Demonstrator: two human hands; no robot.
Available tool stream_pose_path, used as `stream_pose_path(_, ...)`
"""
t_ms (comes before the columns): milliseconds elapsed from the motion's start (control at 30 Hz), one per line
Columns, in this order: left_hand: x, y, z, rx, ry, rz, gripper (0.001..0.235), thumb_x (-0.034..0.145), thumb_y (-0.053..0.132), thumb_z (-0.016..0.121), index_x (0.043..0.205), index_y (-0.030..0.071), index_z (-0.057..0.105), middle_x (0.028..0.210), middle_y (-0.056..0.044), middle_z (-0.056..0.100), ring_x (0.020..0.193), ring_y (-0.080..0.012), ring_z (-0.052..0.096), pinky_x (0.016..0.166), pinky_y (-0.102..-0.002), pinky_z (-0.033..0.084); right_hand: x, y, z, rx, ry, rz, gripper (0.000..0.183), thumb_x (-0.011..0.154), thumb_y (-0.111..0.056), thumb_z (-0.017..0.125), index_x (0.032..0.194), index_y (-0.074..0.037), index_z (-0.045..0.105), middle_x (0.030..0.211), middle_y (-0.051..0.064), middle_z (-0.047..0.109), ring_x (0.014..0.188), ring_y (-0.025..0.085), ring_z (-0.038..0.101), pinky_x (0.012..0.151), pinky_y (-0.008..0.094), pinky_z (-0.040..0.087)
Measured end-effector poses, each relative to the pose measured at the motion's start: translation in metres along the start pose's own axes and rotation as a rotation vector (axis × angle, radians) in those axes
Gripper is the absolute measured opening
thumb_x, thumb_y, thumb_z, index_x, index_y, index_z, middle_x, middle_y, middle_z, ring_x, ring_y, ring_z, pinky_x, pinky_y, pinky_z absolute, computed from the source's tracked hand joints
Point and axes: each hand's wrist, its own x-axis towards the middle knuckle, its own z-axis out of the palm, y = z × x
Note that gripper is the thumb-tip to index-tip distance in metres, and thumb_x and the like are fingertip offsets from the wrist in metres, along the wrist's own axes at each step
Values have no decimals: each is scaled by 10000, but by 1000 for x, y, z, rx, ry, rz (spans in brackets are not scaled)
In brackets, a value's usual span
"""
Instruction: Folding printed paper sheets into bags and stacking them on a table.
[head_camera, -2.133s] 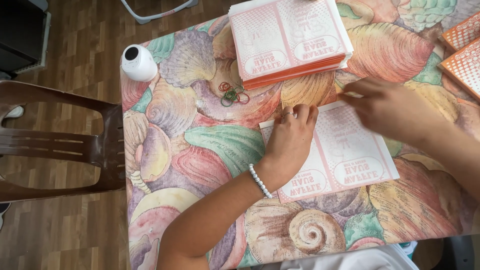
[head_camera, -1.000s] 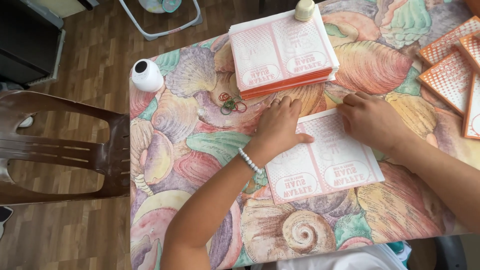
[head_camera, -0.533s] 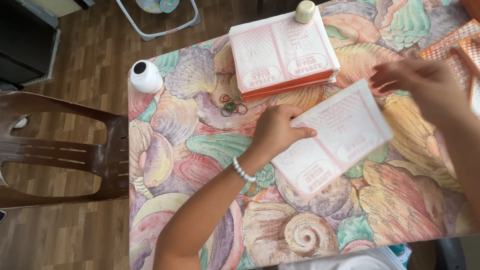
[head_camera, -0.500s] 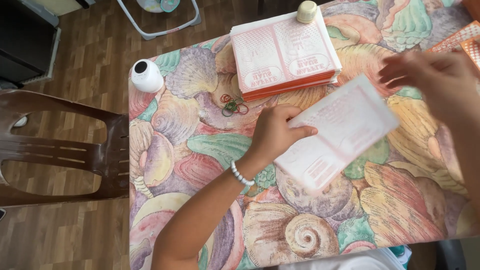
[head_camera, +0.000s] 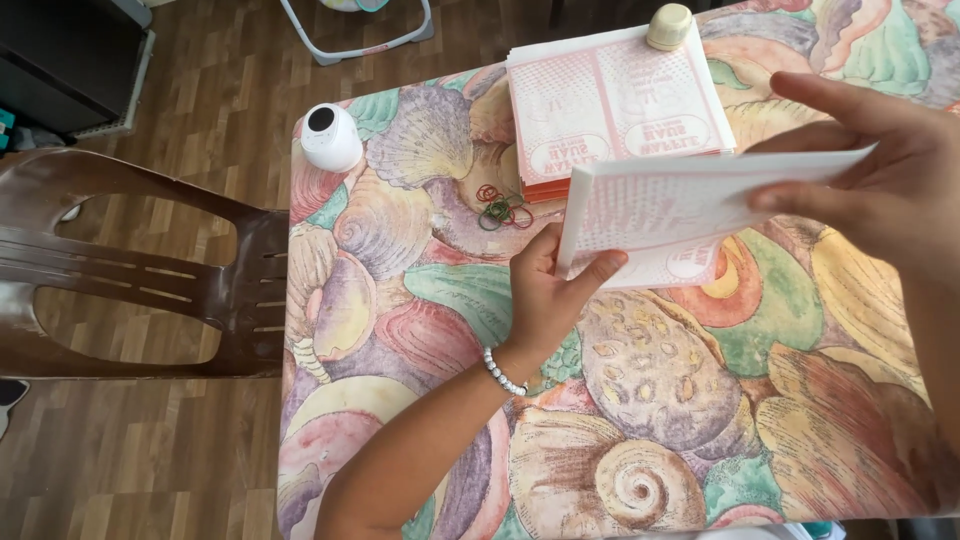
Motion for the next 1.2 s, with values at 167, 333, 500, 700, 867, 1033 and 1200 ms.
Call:
stream_pose_path(167,10,0,-13,-30,-185,-49,248,869,327,775,857,101,673,862,9,674,833,-117,614,683,-256,492,-10,13,2,-169,140,-17,818,835,38,892,1576,153,566,1278,251,654,981,203,588,870,276,521)
stream_pose_path(333,5,-2,-10,-26,-178,-96,337,942,332,700,700,160,541,638,105,462,656,-43,415,591,-232,337,-10,1,2,-56,119,102,907,821,37,836,1663,36,498,1005,155,637,941,175,616,916,277,574)
stream_pose_path(500,1,-4,-6,-27,-147,-135,364,950,372,671,698,153,528,617,117,338,648,-25,400,680,-211,467,3,-53,6,-514,47,-588,585,1083,-110,765,1488,243,532,1522,467,538,1470,634,530,1343,707,425)
stream_pose_path(700,-1,3,-5,0,-156,-146,360,954,427,643,721,189,506,597,112,324,595,-49,301,566,-240,249,29,-109,63,-714,-11,-697,359,1054,-249,782,1237,59,749,1184,192,759,1051,385,709,915,481,552)
stream_pose_path(867,-2,6,-4,7,-160,-156,354,952,450,637,755,164,572,608,111,268,593,-53,270,555,-243,244,36,-110,82,-715,-48,-598,104,1081,-85,748,1123,9,763,1000,93,704,848,287,628,668,388,497)
stream_pose_path(1033,-15,20,0,-5,-149,-200,360,940,469,637,747,176,556,584,91,400,561,-55,328,524,-246,243,40,-113,76,-677,-116,-486,98,1060,11,680,1038,-27,768,916,65,686,809,264,654,574,388,465)
stream_pose_path(1200,-40,50,-1,-328,-191,-187,388,982,356,663,1206,47,592,1087,-64,667,957,-157,650,766,-252,538,61,-115,61,-564,-324,-318,126,1001,-133,681,974,-56,778,915,26,768,748,240,698,678,388,511)
